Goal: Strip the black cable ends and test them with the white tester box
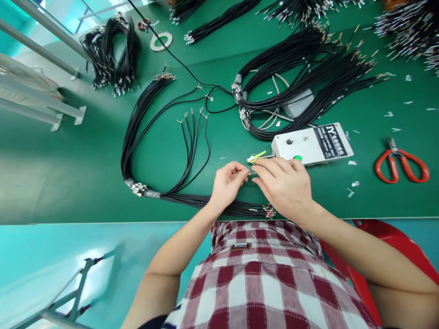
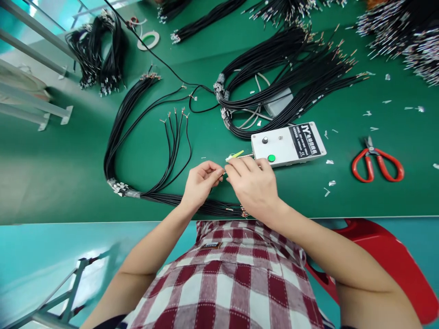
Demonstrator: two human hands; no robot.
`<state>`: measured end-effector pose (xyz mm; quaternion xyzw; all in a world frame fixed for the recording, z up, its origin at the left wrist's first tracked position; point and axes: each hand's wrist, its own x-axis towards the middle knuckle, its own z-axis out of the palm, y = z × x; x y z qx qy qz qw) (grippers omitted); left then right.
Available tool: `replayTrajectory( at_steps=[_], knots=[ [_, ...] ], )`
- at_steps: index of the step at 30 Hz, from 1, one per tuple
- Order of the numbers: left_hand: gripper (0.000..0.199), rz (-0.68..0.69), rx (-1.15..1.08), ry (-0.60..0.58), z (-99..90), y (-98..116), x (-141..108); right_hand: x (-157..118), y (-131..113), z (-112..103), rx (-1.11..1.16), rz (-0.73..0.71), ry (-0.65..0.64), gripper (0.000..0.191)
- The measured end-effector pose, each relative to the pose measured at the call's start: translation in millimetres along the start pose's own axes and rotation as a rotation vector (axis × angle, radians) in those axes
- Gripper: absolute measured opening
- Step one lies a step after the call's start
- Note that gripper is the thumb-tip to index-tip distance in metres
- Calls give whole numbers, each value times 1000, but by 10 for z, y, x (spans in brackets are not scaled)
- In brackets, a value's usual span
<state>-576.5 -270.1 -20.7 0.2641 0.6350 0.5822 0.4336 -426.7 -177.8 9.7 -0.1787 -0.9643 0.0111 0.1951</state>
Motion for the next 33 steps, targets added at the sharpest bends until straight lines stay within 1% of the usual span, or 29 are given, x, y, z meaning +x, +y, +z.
replayTrajectory(
  at_steps=[2, 4, 6, 9, 11, 14, 17, 20, 23, 28, 33],
  knots=[
    [39, -15, -20, -14, 10, -25, 8, 71, -43, 37, -15, -38, -20, 19],
    [38, -1, -7, -17, 19, -54, 19, 115, -32, 90, -27, -71, -37, 24],
    [32, 48, 47, -3, 17, -79, 44, 134, 34, 132, -32, -86, -50, 25],
    [24, 93, 102, 40, -15, -101, 110, 157, 185, 149, -40, -52, -61, 24],
    [22, 77, 79, 68, -48, -105, 163, 187, 276, 156, -58, -29, -72, 20],
    [21, 41, 46, 77, -88, -105, 232, 239, 365, 222, -115, -43, -120, 14],
    [21, 14, 35, 67, -95, -112, 278, 268, 421, 341, -134, -44, -153, 19],
    [19, 9, 33, 75, -81, -130, 317, 278, 472, 425, -62, -38, -135, 26],
    [18, 11, 40, 94, -67, -154, 360, 292, 511, 444, 9, -44, -123, 28],
    [18, 22, 83, 102, -43, -182, 416, 306, 536, 450, -84, -97, -112, 31],
    [15, 33, 140, 111, -18, -193, 433, 304, 533, 474, -55, -84, -119, 32]
  ],
)
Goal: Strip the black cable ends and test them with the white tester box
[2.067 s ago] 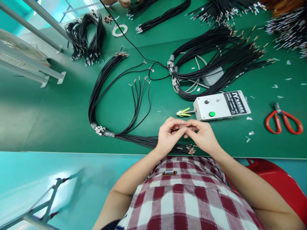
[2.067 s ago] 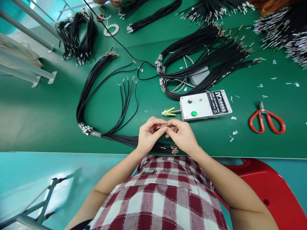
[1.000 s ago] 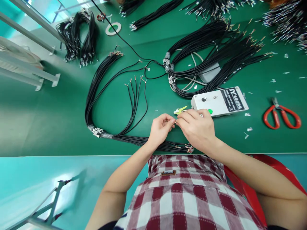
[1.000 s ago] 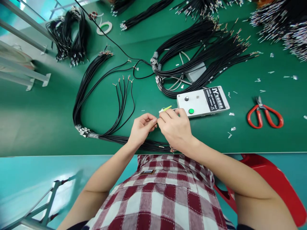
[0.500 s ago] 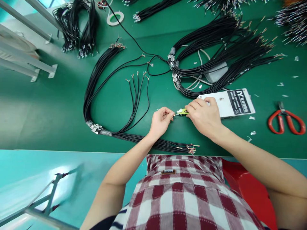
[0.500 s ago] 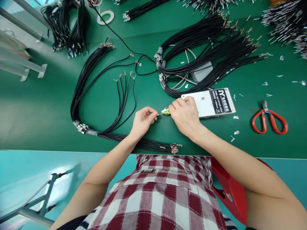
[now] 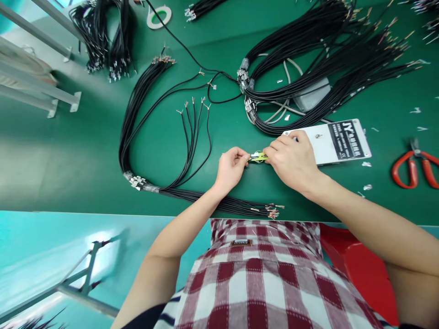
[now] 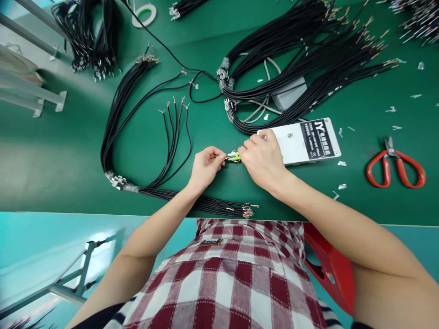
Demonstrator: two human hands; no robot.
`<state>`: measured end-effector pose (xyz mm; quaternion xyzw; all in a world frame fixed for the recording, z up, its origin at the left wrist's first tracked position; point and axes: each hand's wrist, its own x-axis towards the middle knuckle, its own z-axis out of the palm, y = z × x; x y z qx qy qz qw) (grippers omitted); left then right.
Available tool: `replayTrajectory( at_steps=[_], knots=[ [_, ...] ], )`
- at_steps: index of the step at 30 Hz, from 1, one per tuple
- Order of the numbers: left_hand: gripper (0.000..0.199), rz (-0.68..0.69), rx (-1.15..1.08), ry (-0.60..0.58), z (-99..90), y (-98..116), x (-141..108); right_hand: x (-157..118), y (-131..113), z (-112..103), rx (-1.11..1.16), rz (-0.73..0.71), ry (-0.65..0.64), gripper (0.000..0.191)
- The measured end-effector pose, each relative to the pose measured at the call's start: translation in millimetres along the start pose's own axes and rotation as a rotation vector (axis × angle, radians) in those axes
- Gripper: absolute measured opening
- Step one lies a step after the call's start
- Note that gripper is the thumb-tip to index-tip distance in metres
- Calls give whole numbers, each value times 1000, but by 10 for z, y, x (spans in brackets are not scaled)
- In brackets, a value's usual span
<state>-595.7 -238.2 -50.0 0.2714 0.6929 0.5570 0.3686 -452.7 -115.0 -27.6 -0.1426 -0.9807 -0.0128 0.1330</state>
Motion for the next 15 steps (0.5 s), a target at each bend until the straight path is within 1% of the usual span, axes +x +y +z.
replayTrajectory(
  at_steps=[5, 10, 13, 15],
  knots=[
    [13, 27, 60, 12, 11, -13, -2, 5, -6, -14, 124, 62, 3, 32],
    [13, 23, 105, 22, 26, -13, -9, -11, -16, -7, -56, -3, -22, 30],
    [12, 27, 127, 22, 35, -10, -8, 10, -40, 1, -75, 2, -19, 29],
    [12, 31, 139, 20, 31, -7, -3, 30, -38, -38, -67, 0, -24, 25]
  ],
)
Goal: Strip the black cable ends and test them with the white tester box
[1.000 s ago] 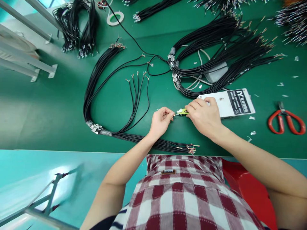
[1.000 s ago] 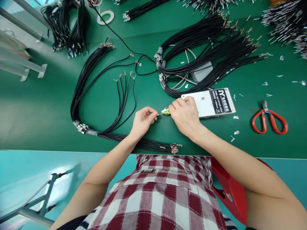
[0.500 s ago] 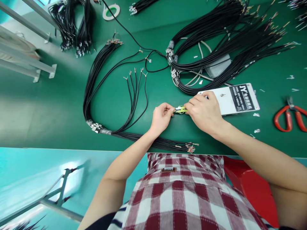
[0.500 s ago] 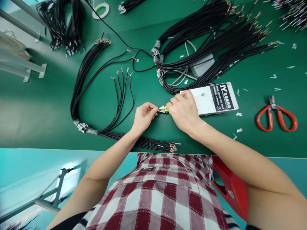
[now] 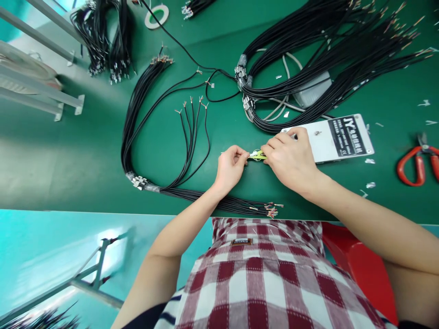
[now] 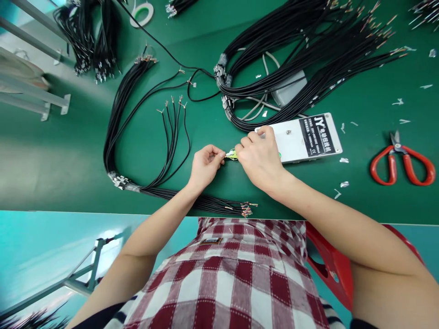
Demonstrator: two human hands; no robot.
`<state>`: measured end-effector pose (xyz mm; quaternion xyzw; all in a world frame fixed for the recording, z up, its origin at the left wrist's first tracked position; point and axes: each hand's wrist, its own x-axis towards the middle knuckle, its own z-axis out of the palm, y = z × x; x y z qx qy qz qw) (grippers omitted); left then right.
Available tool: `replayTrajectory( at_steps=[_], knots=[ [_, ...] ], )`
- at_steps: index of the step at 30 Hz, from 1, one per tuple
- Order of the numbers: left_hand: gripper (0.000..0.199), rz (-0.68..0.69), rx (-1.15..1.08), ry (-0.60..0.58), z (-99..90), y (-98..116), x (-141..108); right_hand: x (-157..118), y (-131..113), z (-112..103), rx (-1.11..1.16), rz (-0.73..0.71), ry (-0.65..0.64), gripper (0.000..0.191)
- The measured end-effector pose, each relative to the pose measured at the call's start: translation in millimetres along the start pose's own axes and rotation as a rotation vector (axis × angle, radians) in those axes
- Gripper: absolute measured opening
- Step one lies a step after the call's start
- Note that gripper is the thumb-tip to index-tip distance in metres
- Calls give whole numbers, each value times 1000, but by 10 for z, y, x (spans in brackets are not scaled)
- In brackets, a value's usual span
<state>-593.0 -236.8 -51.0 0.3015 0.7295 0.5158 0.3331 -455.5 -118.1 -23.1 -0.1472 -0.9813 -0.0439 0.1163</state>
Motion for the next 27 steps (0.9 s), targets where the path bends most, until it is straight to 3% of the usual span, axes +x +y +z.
replayTrajectory(
  at_steps=[4, 7, 10, 13, 19, 24, 27],
  knots=[
    [12, 21, 36, -34, -37, 0, 13, -129, 140, -215, 86, -25, 69, 12],
    [13, 61, 77, -58, -63, -5, 17, -457, 276, -356, 163, 120, 267, 14],
    [13, 69, 94, -63, -62, -11, 16, -837, 295, -328, 176, 219, 419, 14],
    [13, 57, 97, -65, -63, -8, 18, -1073, 214, -160, 158, 205, 364, 24],
    [14, 63, 82, -30, -223, -29, 26, -1107, 194, 50, 90, 206, 423, 27],
    [24, -66, -223, -74, -364, 2, 2, -1052, 179, -39, 172, 223, 485, 29],
    [23, 41, -273, -40, -545, 74, 93, -1077, 23, -87, 328, 167, 454, 31]
  ],
)
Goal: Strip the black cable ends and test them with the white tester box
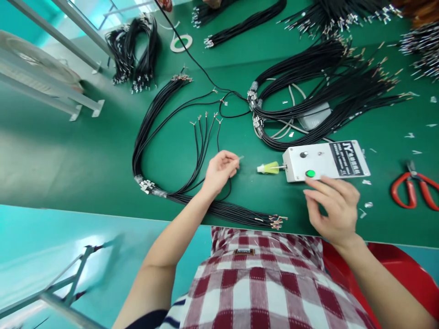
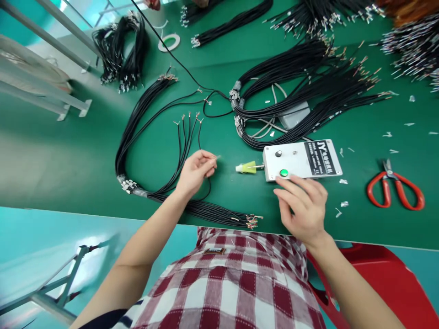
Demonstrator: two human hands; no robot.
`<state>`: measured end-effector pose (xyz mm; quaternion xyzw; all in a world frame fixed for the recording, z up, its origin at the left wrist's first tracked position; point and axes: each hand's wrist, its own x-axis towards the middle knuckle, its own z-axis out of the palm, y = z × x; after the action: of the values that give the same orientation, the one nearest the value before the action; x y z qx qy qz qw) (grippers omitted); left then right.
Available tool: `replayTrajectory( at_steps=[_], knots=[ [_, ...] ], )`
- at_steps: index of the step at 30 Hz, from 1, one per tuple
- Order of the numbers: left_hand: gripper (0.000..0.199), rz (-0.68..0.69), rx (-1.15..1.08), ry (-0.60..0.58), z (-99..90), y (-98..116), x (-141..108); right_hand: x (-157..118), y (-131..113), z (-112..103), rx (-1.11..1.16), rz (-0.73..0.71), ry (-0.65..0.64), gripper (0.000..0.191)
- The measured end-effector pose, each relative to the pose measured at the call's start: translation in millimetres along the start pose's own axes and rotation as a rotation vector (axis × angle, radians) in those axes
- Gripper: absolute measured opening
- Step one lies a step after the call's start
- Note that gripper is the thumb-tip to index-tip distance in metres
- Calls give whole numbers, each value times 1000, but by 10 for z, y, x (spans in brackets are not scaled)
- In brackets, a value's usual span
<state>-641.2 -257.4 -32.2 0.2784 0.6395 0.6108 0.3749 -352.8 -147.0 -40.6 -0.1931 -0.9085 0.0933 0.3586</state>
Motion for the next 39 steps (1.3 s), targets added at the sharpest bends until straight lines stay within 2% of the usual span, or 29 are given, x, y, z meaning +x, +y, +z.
replayTrajectory(
  at_steps=[2, 3, 4, 5, 6, 8, 10, 12, 13, 14, 15, 16, 17, 19, 21, 24, 27, 29, 31, 33, 35, 39],
  knots=[
    [15, 174, 166, 192, -226, 83, 155, -72, -122, 30, 189, 25, -128, 30],
    [13, 271, 323, 367, -369, 115, 257, -115, -175, 53, 276, 50, -206, 30],
    [16, 331, 527, 553, -519, 137, 367, -161, -220, 79, 345, 70, -273, 30],
    [25, 339, 598, 636, -663, 147, 474, -205, -253, 104, 390, 83, -324, 30],
    [33, 332, 651, 670, -788, 148, 566, -245, -276, 127, 414, 90, -358, 31],
    [37, 271, 735, 692, -935, 135, 666, -305, -291, 157, 433, 101, -375, 31],
    [33, 231, 866, 703, -903, 129, 604, -332, -280, 165, 455, 115, -377, 33],
    [28, 288, 1062, 640, -706, 145, 368, -331, -261, 155, 488, 131, -388, 35],
    [24, 360, 1135, 521, -567, 159, 200, -323, -252, 148, 508, 139, -393, 36],
    [20, 440, 1162, 299, -419, 174, 14, -313, -246, 141, 530, 152, -393, 36],
    [18, 498, 1161, -27, -274, 188, -175, -303, -242, 135, 551, 173, -387, 36],
    [19, 515, 1137, -426, -144, 199, -351, -294, -241, 131, 571, 200, -380, 36],
    [22, 480, 1118, -725, -37, 205, -502, -287, -244, 130, 592, 232, -370, 34],
    [23, 362, 1120, -917, 88, 206, -700, -281, -260, 138, 641, 311, -371, 33],
    [21, 258, 1051, -896, 105, 201, -759, -284, -284, 150, 717, 398, -394, 34],
    [12, 147, 807, -842, 30, 214, -709, -283, -319, 160, 834, 488, -425, 35],
    [8, 55, 583, -802, -18, 249, -672, -260, -337, 145, 910, 521, -431, 36],
    [11, -1, 485, -733, 7, 265, -684, -236, -343, 129, 954, 513, -440, 40],
    [18, 6, 500, -631, 73, 266, -704, -214, -348, 123, 972, 471, -454, 47],
    [24, 75, 584, -551, 158, 252, -715, -200, -357, 133, 953, 434, -466, 49],
    [26, 97, 609, -523, 235, 235, -712, -193, -370, 156, 928, 451, -478, 47],
    [26, -40, 419, -520, 335, 232, -695, -182, -403, 203, 888, 591, -432, 41]
  ],
)
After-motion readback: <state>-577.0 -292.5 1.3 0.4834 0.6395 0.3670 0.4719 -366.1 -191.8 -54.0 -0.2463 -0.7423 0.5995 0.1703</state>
